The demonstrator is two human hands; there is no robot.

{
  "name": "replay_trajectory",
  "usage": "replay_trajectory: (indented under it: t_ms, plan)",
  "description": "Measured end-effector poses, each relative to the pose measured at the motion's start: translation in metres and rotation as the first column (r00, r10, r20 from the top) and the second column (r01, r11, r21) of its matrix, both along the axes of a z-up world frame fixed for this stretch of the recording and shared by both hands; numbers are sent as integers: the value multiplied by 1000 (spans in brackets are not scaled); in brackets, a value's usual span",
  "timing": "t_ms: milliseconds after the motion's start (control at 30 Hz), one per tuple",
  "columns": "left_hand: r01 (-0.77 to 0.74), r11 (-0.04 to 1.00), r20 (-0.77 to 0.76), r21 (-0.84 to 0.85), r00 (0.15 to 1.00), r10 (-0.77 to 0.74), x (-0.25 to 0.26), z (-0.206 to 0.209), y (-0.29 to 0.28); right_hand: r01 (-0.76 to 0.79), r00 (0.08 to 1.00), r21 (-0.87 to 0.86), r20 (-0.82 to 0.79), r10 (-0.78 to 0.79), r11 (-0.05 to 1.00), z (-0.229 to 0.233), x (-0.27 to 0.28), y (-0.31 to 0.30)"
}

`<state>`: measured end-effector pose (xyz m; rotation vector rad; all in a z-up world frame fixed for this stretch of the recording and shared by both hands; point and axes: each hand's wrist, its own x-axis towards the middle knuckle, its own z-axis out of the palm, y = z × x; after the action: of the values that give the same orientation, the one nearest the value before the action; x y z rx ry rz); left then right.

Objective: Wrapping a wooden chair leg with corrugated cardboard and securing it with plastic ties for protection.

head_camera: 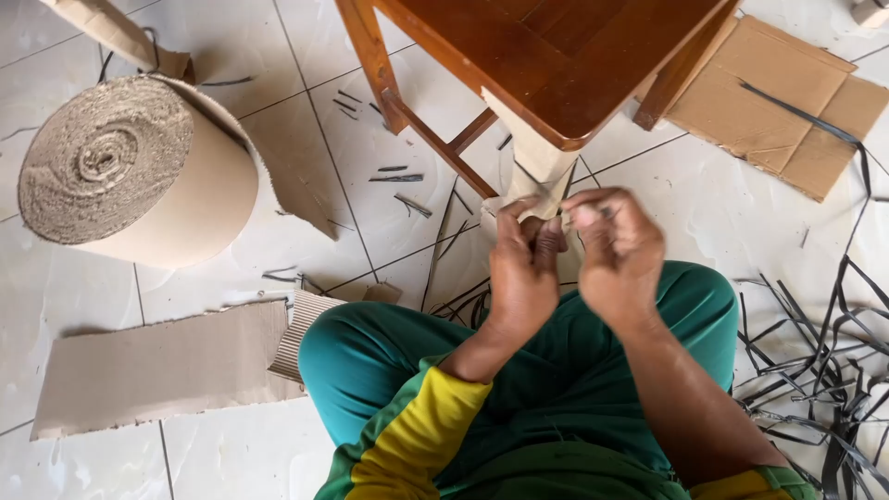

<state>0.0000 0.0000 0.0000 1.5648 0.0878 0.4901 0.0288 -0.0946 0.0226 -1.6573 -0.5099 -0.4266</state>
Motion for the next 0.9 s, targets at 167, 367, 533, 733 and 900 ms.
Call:
replay_trajectory:
  t_ms: [167, 367, 533, 733, 900]
  plan:
    - [98, 915, -103, -392, 983, -149, 5, 2, 15, -13, 999, -23, 51, 14, 1000, -10, -18, -1]
    - [51, 724, -206, -688, 943, -262, 12, 7, 19, -83, 972, 114, -208, 105, 990, -56, -5, -12]
    - [38, 863, -132, -503, 984, -120, 21, -17, 6, 20, 997, -54, -77, -24, 998, -20, 16, -18]
    - [-37, 990, -62, -138, 998, 29, 10, 15, 12, 85, 957, -350, 289, 21, 933, 6, 35, -27]
    - [-167, 984, 111, 58, 981, 160, 9, 10, 10, -47, 984, -321, 148, 99, 946, -7, 32, -25]
